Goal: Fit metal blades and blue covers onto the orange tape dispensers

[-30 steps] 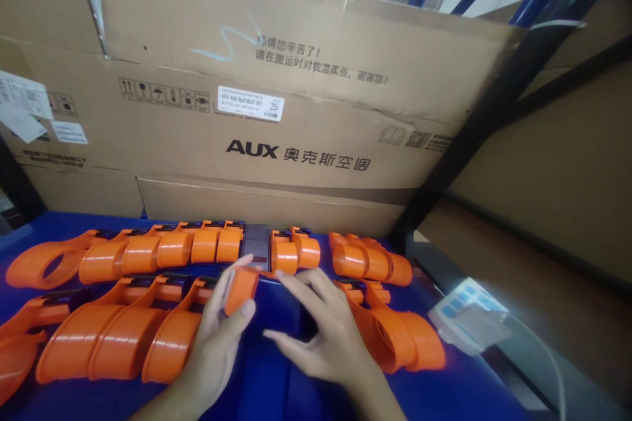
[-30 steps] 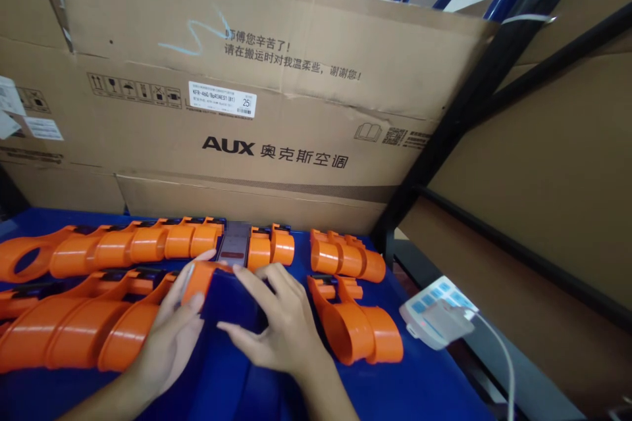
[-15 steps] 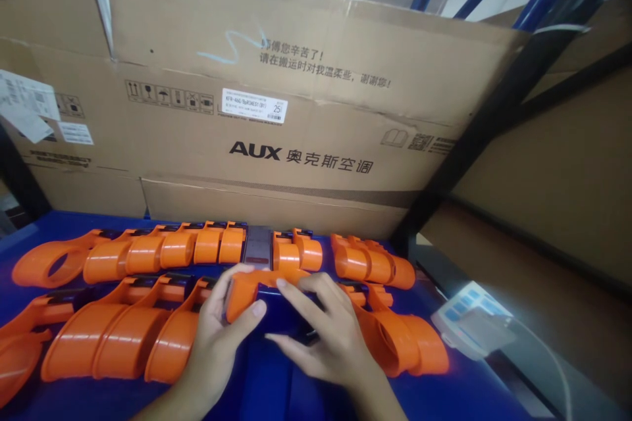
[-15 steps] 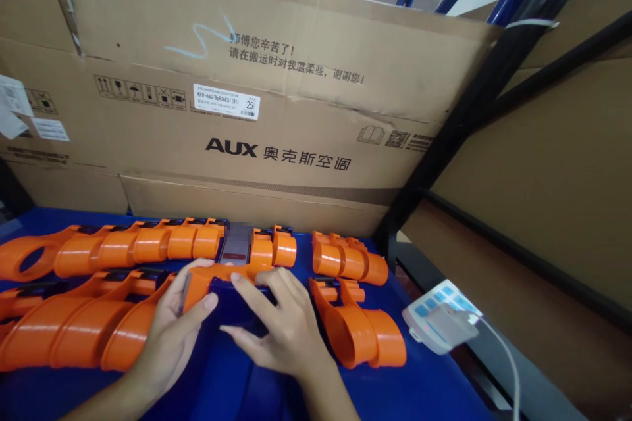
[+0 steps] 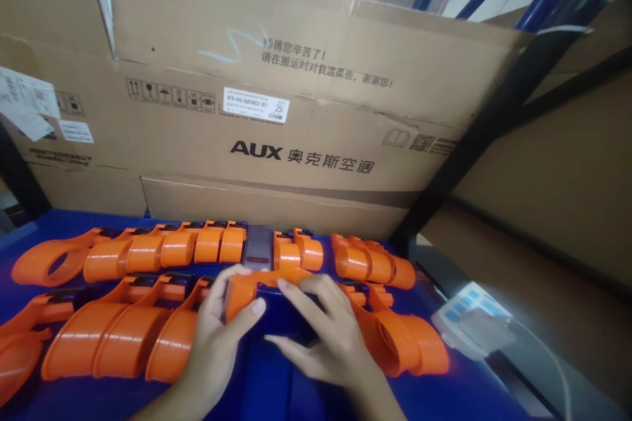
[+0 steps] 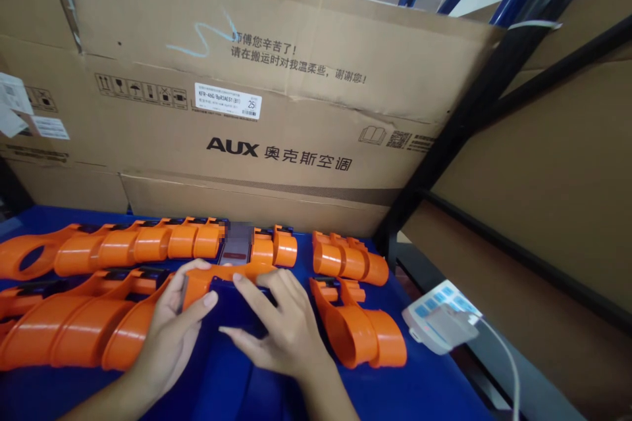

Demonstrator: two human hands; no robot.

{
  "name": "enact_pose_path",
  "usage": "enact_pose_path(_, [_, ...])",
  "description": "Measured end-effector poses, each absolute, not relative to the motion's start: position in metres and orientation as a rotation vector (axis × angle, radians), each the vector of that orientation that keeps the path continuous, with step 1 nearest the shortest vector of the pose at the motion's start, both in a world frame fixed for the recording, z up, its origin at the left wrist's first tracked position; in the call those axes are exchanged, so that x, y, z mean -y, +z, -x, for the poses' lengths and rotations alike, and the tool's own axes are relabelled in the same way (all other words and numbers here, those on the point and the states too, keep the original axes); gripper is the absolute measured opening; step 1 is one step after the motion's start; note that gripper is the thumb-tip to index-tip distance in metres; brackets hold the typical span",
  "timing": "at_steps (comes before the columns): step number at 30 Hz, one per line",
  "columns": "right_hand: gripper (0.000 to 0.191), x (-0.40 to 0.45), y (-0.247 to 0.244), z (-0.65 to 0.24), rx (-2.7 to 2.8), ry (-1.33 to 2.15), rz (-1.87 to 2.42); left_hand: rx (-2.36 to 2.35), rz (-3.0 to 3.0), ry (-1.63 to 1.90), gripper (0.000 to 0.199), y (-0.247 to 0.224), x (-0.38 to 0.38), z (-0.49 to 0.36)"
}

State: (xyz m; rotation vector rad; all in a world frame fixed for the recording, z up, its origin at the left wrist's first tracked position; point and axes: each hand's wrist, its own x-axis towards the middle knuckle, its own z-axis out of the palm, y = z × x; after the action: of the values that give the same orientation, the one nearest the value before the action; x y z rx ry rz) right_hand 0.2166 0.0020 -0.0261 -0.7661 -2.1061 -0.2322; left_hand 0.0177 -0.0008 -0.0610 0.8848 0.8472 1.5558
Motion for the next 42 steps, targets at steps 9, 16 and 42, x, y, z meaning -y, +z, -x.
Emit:
enact_pose_path(9, [0.08, 0.0, -0.027, -0.216, 2.071, -0.154, 0.796, -0.88, -0.94, 1.567, 0.062, -0.062, 0.001, -0.021])
enact_pose_path(16, [0.066, 0.004, -0.014, -0.217, 1.902, 0.204, 0.864, -0.561, -0.978, 1.453, 0.07, -0.073, 0.009, -0.013])
enact_pose_path(42, [0.06, 0.0, -0.015, -0.217, 1.971, 0.233, 0.701, -0.846, -0.688, 1.564, 0.044, -0.069, -0.007, -0.026])
